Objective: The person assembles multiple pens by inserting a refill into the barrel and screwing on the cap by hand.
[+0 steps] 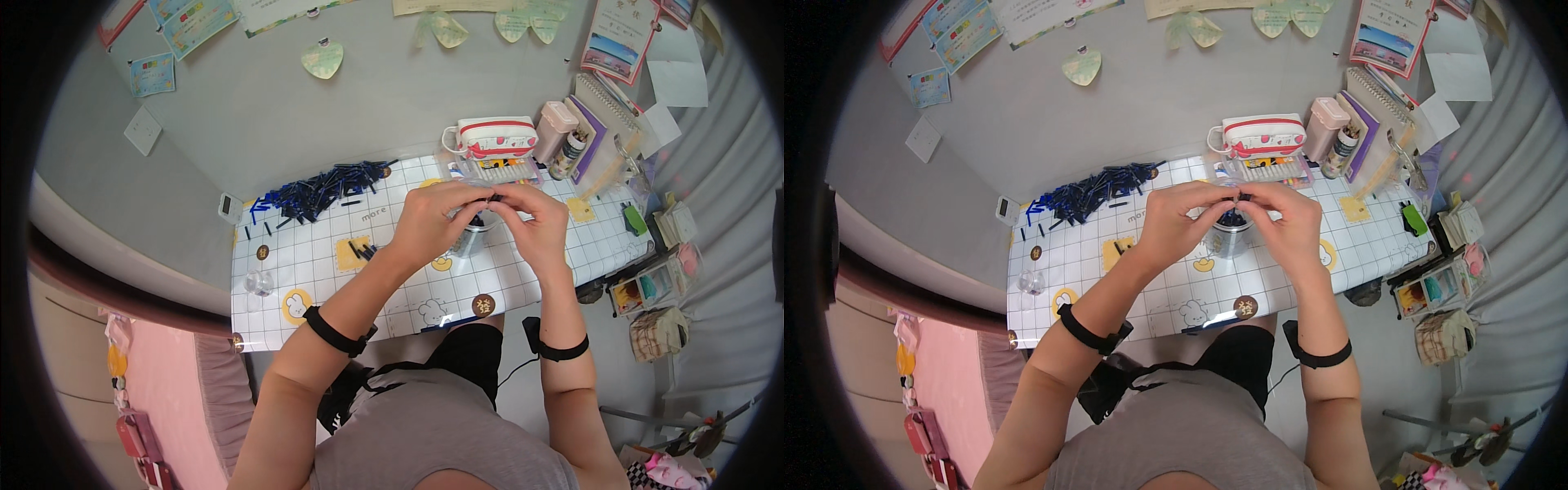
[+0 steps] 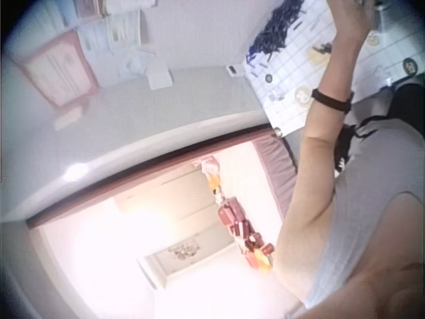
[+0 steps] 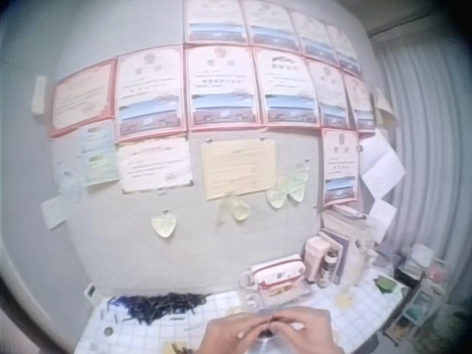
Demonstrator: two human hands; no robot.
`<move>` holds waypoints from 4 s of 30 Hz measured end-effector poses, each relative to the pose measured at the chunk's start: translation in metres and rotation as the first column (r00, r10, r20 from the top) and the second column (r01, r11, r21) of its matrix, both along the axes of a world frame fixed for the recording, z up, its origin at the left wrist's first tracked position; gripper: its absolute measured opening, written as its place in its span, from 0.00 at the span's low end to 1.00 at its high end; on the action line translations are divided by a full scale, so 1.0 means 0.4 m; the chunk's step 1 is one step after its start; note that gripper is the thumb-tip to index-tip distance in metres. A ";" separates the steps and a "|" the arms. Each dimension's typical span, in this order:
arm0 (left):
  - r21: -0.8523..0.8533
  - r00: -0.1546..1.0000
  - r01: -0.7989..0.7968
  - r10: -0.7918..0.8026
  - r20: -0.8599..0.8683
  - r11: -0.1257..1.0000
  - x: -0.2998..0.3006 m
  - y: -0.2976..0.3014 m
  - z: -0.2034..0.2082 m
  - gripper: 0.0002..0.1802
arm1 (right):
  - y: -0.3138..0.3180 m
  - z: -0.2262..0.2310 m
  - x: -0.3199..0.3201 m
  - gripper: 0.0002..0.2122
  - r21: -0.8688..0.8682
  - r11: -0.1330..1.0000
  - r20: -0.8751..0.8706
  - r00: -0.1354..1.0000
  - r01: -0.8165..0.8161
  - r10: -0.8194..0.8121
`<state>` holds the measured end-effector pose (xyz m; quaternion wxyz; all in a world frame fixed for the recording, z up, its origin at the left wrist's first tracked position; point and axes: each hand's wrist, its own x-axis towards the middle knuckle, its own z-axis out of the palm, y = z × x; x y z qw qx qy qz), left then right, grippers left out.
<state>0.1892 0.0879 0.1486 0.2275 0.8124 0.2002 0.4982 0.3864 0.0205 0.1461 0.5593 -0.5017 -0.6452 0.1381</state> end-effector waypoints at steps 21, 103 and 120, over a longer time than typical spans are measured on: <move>0.098 0.951 -0.291 0.299 -0.081 0.952 -0.181 -0.002 -0.082 0.14 | -0.011 -0.014 -0.065 0.08 0.230 0.968 0.320 0.931 0.102 -0.175; -0.075 0.636 -0.694 0.561 -0.531 0.716 -0.415 -0.117 -0.356 0.22 | 0.036 -0.360 -0.463 0.08 -0.053 0.998 0.381 0.925 0.017 0.004; -0.051 0.664 -0.644 0.525 -0.531 0.763 -0.413 -0.134 -0.337 0.26 | 0.106 -0.317 -0.450 0.09 -0.144 0.986 0.416 0.898 -0.089 0.142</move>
